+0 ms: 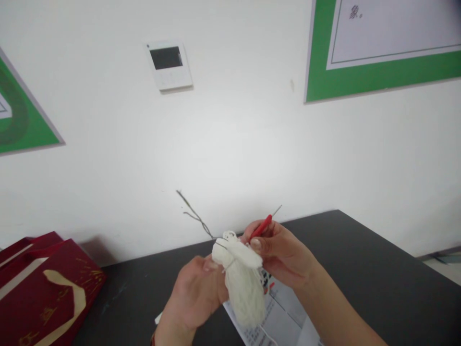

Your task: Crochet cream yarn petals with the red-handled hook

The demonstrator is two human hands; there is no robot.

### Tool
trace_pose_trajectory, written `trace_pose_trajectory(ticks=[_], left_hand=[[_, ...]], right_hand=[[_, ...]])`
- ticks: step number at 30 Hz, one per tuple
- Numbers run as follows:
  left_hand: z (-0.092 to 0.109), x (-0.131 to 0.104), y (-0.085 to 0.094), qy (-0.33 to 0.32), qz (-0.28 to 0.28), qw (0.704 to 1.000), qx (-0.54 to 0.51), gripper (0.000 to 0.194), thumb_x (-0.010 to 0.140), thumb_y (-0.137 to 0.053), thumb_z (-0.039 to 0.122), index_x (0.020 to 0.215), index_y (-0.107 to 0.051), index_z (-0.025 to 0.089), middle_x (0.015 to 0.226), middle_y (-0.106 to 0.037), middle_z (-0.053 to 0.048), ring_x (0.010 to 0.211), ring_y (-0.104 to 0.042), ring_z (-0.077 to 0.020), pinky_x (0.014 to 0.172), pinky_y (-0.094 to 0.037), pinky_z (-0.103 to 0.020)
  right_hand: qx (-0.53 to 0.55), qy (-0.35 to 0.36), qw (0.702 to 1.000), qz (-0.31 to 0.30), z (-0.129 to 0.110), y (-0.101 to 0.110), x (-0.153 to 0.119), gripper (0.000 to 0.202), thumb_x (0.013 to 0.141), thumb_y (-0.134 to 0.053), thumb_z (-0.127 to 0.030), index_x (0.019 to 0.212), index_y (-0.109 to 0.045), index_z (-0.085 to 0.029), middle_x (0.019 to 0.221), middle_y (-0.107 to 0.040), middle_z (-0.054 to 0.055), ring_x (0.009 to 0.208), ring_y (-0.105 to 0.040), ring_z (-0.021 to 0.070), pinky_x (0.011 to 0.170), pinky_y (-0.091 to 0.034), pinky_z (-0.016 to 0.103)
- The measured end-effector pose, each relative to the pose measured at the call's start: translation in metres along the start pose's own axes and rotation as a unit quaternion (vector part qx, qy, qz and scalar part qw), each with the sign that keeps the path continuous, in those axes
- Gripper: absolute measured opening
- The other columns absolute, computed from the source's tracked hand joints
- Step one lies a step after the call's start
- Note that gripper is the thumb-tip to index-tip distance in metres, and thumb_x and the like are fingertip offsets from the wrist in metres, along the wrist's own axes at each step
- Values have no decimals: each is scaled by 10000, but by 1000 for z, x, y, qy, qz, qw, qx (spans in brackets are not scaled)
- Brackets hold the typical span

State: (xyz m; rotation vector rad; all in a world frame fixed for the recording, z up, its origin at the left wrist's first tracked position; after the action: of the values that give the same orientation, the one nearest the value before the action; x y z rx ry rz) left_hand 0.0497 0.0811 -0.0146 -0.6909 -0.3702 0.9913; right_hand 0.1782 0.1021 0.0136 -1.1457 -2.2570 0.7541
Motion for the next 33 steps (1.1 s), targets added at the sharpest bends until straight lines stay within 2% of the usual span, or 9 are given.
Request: trace_pose_trajectory(ticks=[5,8,10,14,17,22,24,28,33], left_hand=[[-8,-1,2,2,-31,999,-8,271,683,-681,68,923,-713,188,767,-718,-43,723,-667,-219,580,-486,-275],[-6,4,10,16,-64,997,-43,256,686,-637,165,934,-698,177,822,-689,-51,646,-628,-167,471,-437,-207],[-1,6,16,39,-95,993,-59,314,677,-585,250,956,-693,157,840,-667,-73,527,-570,-128,385,-390,-180],[3,4,21,62,-154,984,-61,370,737,-482,295,1006,-691,152,636,-616,-63,360,-481,-116,301,-399,-202],[-2,3,17,53,-173,981,-63,426,792,-425,306,1097,-681,154,583,-638,-86,358,-537,-158,327,-473,-264],[-9,4,12,28,-161,983,-80,541,816,-399,291,1323,-561,200,631,-678,-81,420,-603,-186,361,-482,-245],[-8,4,12,36,-161,983,-81,546,778,-427,277,1289,-588,169,610,-671,-81,409,-594,-184,354,-475,-242],[-6,4,13,60,-164,982,-67,409,723,-447,255,1013,-690,101,568,-661,-115,379,-566,-187,346,-484,-279],[-7,3,16,52,-153,985,-64,386,718,-472,266,999,-670,93,552,-630,-71,394,-543,-167,352,-438,-237]], right_hand=[[-29,-17,999,-42,5,-13,-5,245,529,-935,-267,657,-779,-128,657,-718,30,610,-627,109,615,-476,223],[-45,-30,995,-81,-2,-14,-13,247,511,-942,-259,628,-778,-116,571,-696,22,515,-599,95,607,-501,241],[-46,-18,995,-89,-15,-7,-20,220,527,-935,-250,625,-777,-132,566,-712,15,491,-602,88,713,-542,288],[-18,15,997,-78,-33,12,-23,126,644,-882,-216,682,-772,-169,628,-745,16,622,-679,124,890,-522,359],[13,24,997,-67,-26,12,-13,106,674,-863,-214,717,-774,-177,628,-739,-3,608,-662,104,784,-534,283],[34,-1,996,-87,-5,-9,-2,152,615,-890,-212,700,-779,-151,681,-735,12,626,-652,106,675,-512,238],[40,9,996,-84,-6,-12,-4,143,622,-886,-212,704,-780,-162,680,-739,11,645,-658,109,699,-509,240],[49,29,996,-62,-16,-7,-12,62,705,-832,-215,710,-773,-197,632,-725,-7,601,-645,103,760,-523,274],[36,11,998,-56,-17,-9,-15,104,660,-867,-204,705,-774,-198,647,-718,3,672,-662,136,831,-533,339]])
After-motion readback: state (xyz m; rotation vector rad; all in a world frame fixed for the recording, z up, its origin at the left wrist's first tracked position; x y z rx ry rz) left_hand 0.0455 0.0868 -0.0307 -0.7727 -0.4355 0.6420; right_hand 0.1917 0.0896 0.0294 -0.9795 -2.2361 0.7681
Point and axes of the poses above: each hand's wrist, its own x-axis towards the middle knuckle, its own y-axis out of the back of the hand, z = x × y, the point moved 4 cm from there along x, towards the middle knuckle
